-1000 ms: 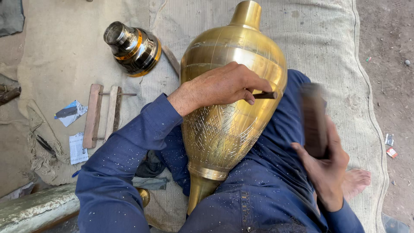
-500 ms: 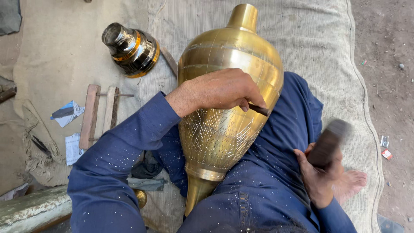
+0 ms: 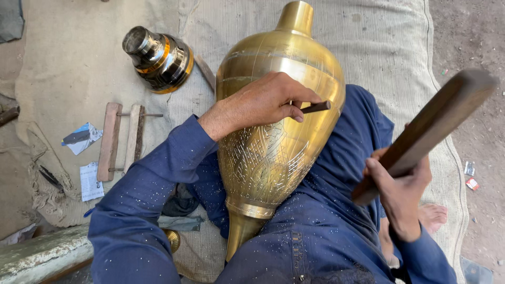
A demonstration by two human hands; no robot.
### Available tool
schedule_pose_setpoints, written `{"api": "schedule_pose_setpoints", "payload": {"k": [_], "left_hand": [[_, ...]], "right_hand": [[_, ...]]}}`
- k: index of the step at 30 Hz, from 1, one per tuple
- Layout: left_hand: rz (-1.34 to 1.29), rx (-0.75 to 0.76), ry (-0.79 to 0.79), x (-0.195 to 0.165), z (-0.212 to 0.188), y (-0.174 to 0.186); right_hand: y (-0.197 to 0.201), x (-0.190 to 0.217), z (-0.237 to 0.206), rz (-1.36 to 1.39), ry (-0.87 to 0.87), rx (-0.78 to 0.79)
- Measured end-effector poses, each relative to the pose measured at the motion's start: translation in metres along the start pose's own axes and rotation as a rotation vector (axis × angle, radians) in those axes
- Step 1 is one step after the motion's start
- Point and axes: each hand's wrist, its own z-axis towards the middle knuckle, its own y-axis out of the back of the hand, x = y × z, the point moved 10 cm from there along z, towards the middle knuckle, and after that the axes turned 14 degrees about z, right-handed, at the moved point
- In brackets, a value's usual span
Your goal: The person sits cross-legged on the ground holding a large brass vase on their lap. They hold a punch against the vase surface and strike it with a wooden mallet, chasing decorative patterns into the metal and repositioning the punch around the design.
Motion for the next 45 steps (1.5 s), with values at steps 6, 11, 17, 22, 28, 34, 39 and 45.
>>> {"api": "schedule_pose_setpoints", "payload": {"k": [6, 11, 17, 22, 28, 34, 39, 45], "left_hand": [[-0.008, -0.070, 0.020, 0.009, -0.004, 0.003], [-0.068, -0.160, -0.005, 0.020, -0.010, 0.011], [-0.094, -0.349, 0.073, 0.042, -0.017, 0.035], [-0.050, -0.195, -0.080, 0.022, -0.003, 0.025], [0.007, -0.021, -0.130, 0.008, 0.008, 0.009], [0.056, -0.052, -0.217, -0.008, 0.011, 0.009], [0.040, 0.021, -0.109, 0.002, 0.013, 0.007], [0.069, -0.052, -0.131, -0.003, 0.010, 0.016]], "right_hand": [[-0.015, 0.025, 0.015, -0.291, 0.075, 0.075], [-0.022, 0.023, 0.012, -0.361, 0.078, 0.182], [-0.022, -0.008, 0.006, -0.354, -0.015, 0.155], [-0.030, 0.000, -0.003, -0.463, 0.184, 0.139], [-0.035, 0.011, -0.008, -0.384, 0.354, 0.064], [-0.023, 0.007, -0.012, -0.490, 0.456, 0.034], [0.005, -0.007, -0.002, -0.201, 0.331, -0.110], [-0.006, -0.001, 0.013, -0.001, 0.202, -0.036]]}}
